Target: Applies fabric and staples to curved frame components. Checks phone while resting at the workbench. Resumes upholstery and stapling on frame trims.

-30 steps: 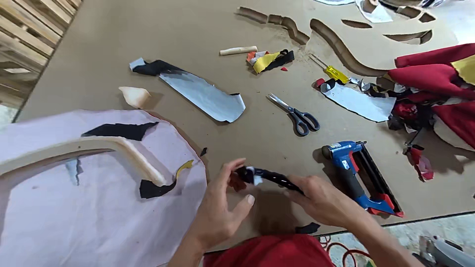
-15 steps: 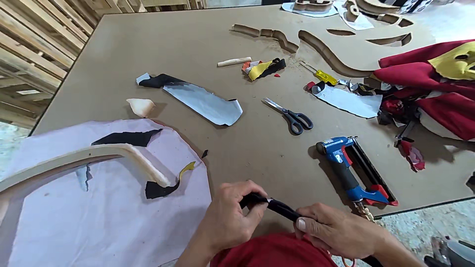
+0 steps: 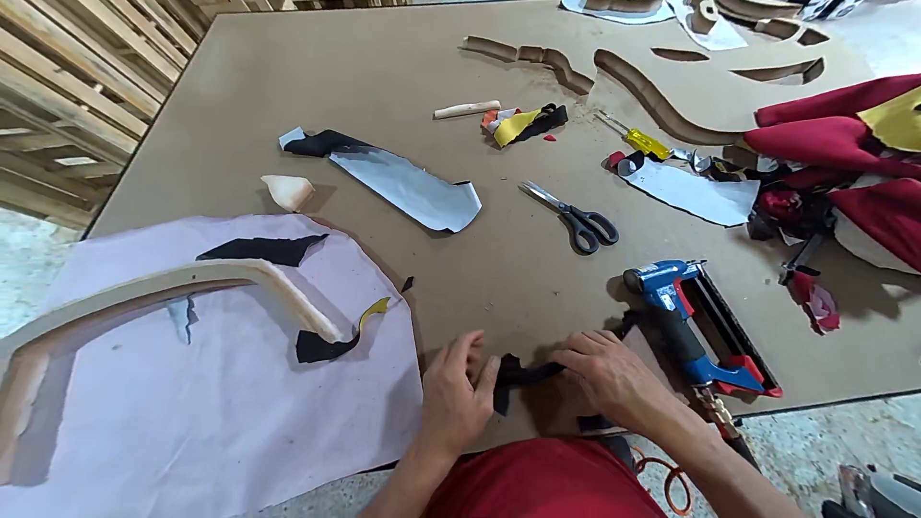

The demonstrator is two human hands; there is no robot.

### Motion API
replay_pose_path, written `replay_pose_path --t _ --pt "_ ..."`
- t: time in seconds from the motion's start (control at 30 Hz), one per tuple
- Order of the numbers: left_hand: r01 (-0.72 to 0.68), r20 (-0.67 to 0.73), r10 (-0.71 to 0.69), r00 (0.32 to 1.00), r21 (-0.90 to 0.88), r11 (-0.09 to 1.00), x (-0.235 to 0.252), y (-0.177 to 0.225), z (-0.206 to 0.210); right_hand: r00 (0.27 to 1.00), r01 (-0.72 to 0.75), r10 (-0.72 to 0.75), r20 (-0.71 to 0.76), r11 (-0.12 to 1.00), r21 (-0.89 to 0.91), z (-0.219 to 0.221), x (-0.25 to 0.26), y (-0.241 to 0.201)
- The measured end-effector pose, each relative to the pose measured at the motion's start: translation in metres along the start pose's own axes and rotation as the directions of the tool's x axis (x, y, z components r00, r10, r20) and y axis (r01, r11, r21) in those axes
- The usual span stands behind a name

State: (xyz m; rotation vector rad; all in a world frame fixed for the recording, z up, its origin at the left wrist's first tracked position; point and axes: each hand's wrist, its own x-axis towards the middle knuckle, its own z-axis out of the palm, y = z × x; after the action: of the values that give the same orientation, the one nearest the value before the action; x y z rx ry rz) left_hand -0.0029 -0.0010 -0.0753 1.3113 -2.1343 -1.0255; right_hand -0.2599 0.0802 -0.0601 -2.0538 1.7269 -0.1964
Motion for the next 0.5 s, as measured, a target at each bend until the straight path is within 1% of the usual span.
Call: replay_pose_path --t 0.03,0.07,0.1,0.17,0.23,0.27,0.3,0.37,0.43,0.5 --pt "-0.170 -0.066 0.179 0.982 0.121 0.978 -0.004 -0.008 0.005 0.999 0.026 -0.027 -0.032 0.999 -0.022 0.006 0.001 0.007" --pt "-0.303 -0.073 0.323 0.944 0.198 0.932 -0.008 -0.015 0.010 0.997 0.046 -0.049 -0.065 0.998 -0.049 0.010 0.002 0.012" --pt "-0.395 -0.050 0.419 0.907 0.245 0.885 -0.011 -0.020 0.014 0.994 0.054 -0.060 -0.087 0.996 -0.076 0.011 0.002 0.014" --pt "-0.489 -0.008 0.512 0.859 0.288 0.824 -0.017 -0.020 0.021 0.994 0.014 -0.024 -0.103 0.995 -0.095 0.002 0.000 0.014" --pt "-0.516 -0.019 0.547 0.837 0.307 0.800 -0.020 -0.014 0.025 0.978 -0.090 0.073 -0.193 0.993 -0.080 -0.017 -0.006 0.014" --pt "-0.521 -0.027 0.556 0.831 0.315 0.794 -0.021 -0.010 0.027 0.956 -0.174 0.148 -0.255 0.981 -0.082 -0.028 -0.012 0.016" --pt "-0.523 -0.029 0.562 0.827 0.327 0.787 -0.021 -0.008 0.030 0.920 -0.269 0.231 -0.318 0.960 -0.081 -0.039 -0.018 0.021" --pt "-0.515 -0.011 0.555 0.832 0.357 0.780 -0.022 -0.007 0.036 0.815 -0.454 0.385 -0.433 0.889 -0.065 -0.050 -0.031 0.038" --pt "-0.481 0.015 0.517 0.856 0.390 0.785 -0.021 -0.008 0.040 0.722 -0.592 0.524 -0.453 0.806 -0.012 -0.049 -0.042 0.057" --pt "-0.444 0.013 0.483 0.876 0.416 0.794 -0.017 -0.007 0.039 0.663 -0.668 0.626 -0.410 0.743 0.054 -0.040 -0.049 0.072"
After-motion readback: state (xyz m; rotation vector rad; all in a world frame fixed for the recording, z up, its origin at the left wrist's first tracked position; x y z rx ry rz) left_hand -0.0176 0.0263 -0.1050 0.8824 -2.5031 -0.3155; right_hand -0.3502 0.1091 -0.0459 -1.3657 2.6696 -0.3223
